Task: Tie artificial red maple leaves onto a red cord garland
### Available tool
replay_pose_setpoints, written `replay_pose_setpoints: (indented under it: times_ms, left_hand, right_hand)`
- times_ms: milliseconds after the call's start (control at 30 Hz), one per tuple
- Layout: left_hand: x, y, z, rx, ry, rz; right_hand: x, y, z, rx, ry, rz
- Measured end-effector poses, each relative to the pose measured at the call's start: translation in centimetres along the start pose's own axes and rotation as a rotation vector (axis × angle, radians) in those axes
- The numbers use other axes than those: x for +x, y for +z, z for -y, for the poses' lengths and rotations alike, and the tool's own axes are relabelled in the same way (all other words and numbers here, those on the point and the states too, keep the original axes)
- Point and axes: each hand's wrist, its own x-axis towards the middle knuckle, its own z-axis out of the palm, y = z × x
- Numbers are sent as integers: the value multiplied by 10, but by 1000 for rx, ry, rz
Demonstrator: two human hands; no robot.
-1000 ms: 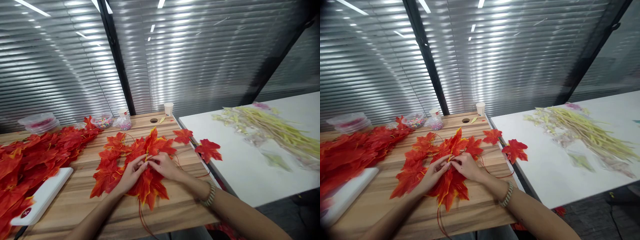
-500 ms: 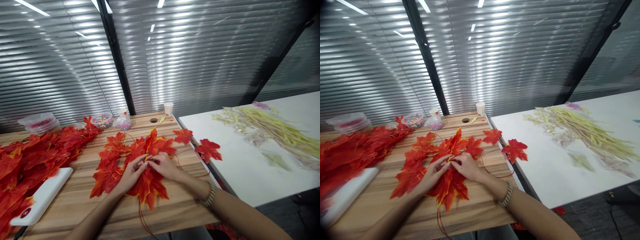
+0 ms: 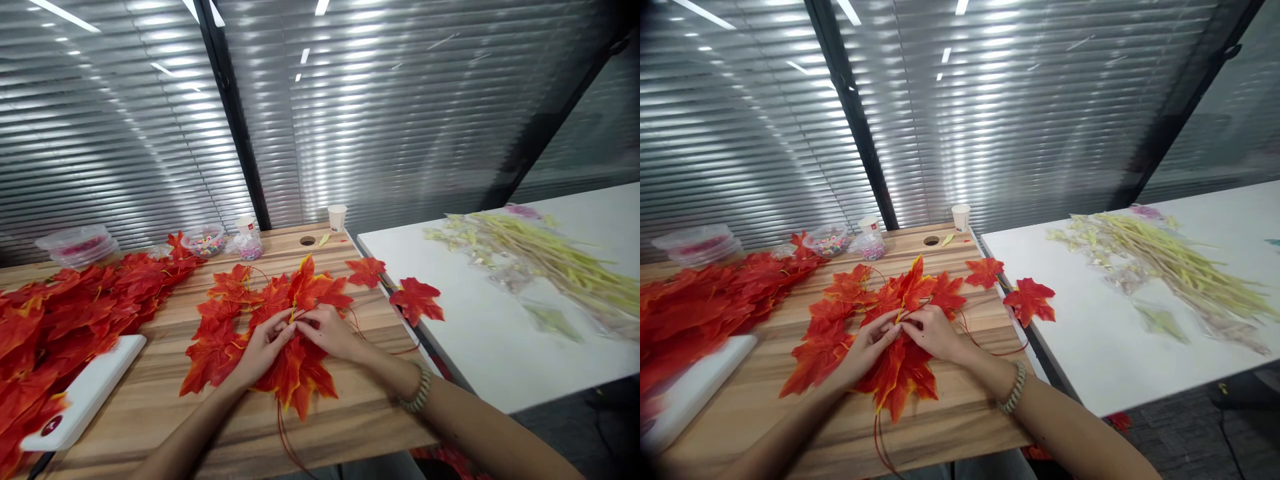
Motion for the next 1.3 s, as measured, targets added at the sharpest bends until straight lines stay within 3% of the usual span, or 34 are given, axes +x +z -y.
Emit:
replay_pose_setpoints:
  times_ms: [1300]
  left_hand:
    - [0, -1, 1, -11, -15, 7]
  right_hand:
    - [0, 1, -3, 25, -19, -8]
